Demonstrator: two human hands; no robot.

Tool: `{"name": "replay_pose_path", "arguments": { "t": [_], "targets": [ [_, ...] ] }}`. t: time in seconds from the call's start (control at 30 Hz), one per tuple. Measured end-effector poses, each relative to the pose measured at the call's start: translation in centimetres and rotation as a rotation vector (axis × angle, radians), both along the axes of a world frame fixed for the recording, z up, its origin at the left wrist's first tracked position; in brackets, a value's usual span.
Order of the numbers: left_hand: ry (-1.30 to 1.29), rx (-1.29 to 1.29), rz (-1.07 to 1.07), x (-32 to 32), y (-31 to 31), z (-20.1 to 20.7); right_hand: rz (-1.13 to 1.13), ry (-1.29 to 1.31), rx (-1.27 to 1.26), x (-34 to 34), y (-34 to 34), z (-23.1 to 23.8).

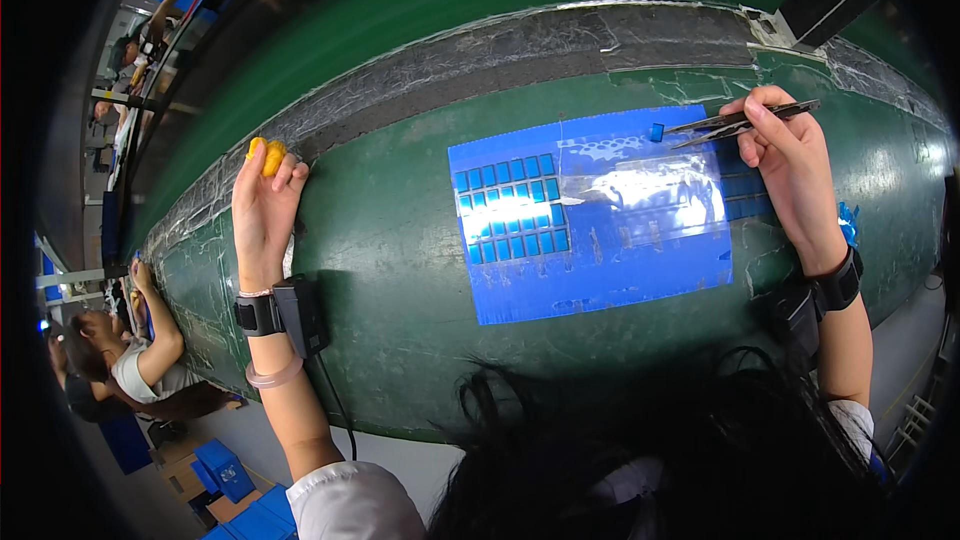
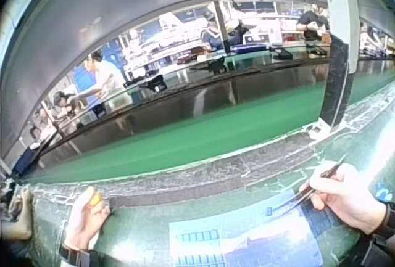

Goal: Using tweezers to pick up small electronic components from a blue tray and precisely placing them into a plastic housing on a factory assembly line.

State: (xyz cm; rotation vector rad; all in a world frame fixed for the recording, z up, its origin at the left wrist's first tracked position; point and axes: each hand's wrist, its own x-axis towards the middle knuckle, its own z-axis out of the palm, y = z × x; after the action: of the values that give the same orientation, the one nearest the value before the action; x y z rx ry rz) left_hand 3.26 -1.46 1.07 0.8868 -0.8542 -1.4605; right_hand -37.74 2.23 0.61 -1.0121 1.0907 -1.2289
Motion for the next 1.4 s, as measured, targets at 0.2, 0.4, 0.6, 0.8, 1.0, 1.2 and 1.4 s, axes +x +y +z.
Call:
{"name": "replay_pose_path", "arguments": {
  "t": [0.2, 0.4, 0.6, 0.8, 1.0, 1.2, 1.4],
  "targets": [
    [0.070, 0.001, -0.012, 0.3, -0.4, -0.1, -0.019, -0.046, 0.003, -0.4, 0.0, 0.1],
    [0.125, -0.019, -0.016, 1.9, -0.4, -1.0, 0.001, -0.095, 0.005, -0.5, 0.0, 0.1],
    [0.051, -0.002, 0.129, 2.9, -1.0, -2.7, 0.028, -0.146, 0.000, -0.3, 0.0, -0.2],
    [-0.024, -0.033, 0.078, 2.1, -0.6, -2.3, 0.022, -0.154, -0.015, -0.3, 0.3, -0.1],
    [-0.037, -0.093, 0.042, 3.1, -0.8, -3.2, 0.029, -0.211, -0.010, -0.3, 0.4, 0.0],
    [-0.107, -0.117, 0.088, 2.6, -0.6, -2.5, 0.031, -0.207, -0.027, -0.4, 0.4, 0.4],
    [-0.137, -0.119, 0.080, 2.8, -0.9, -2.9, 0.023, -0.210, -0.015, -0.6, 0.2, 0.1]
  ]
}}
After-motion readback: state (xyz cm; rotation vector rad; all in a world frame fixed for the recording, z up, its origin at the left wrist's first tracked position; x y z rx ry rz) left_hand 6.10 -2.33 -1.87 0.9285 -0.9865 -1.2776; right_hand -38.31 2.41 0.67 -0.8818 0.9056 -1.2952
